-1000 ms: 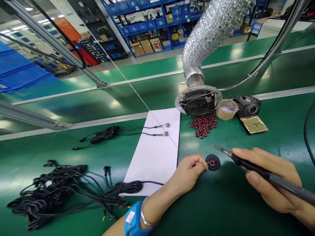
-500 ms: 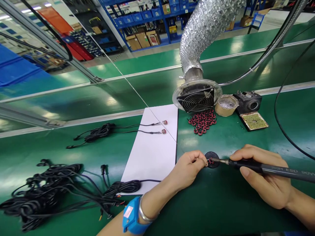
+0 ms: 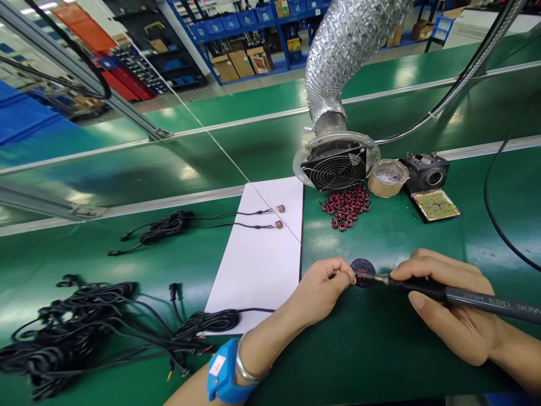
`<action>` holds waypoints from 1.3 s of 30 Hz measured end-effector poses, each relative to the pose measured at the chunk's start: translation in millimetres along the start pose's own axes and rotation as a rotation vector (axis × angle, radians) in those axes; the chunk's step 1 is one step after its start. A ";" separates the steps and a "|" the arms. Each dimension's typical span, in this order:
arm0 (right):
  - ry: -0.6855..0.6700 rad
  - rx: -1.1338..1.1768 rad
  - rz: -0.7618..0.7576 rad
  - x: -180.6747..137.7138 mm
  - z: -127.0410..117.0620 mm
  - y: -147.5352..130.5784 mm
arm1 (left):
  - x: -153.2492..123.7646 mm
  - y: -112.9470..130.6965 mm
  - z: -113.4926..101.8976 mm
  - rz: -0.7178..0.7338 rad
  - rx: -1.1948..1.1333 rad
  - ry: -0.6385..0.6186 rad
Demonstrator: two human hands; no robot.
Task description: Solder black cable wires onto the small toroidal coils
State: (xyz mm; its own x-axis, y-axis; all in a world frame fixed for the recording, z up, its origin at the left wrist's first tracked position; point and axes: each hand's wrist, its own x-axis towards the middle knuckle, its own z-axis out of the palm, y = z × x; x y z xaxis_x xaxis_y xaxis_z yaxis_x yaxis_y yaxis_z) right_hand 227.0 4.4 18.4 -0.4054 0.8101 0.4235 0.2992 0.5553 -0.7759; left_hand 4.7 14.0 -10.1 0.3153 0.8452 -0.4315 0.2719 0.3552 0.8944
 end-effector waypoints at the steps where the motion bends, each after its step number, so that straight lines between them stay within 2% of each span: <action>1: -0.005 0.000 0.001 0.0 0.4 -0.7 | -0.2 0.0 0.0 -0.003 0.000 0.000; 11: 0.001 0.028 -0.134 -2.2 5.3 -0.9 | -0.2 2.0 -0.1 -0.005 -0.019 -0.001; 25: 0.046 0.035 -0.153 -3.5 2.0 -0.5 | -1.1 0.5 0.6 -0.015 -0.016 -0.009; 32: 0.002 0.027 -0.121 -3.4 3.7 -1.2 | -1.3 1.4 -0.5 -0.007 -0.018 -0.025; 39: 0.027 0.003 -0.147 -0.5 -0.1 -4.5 | -6.5 -2.3 -0.7 -0.012 -0.005 -0.044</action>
State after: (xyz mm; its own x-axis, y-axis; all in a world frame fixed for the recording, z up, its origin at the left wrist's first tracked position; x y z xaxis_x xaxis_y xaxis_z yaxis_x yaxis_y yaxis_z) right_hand 225.9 1.5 21.7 -0.4213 0.7252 0.5446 0.2363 0.6675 -0.7061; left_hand 1.4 8.0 -9.3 0.3517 0.8226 -0.4468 0.2710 0.3674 0.8897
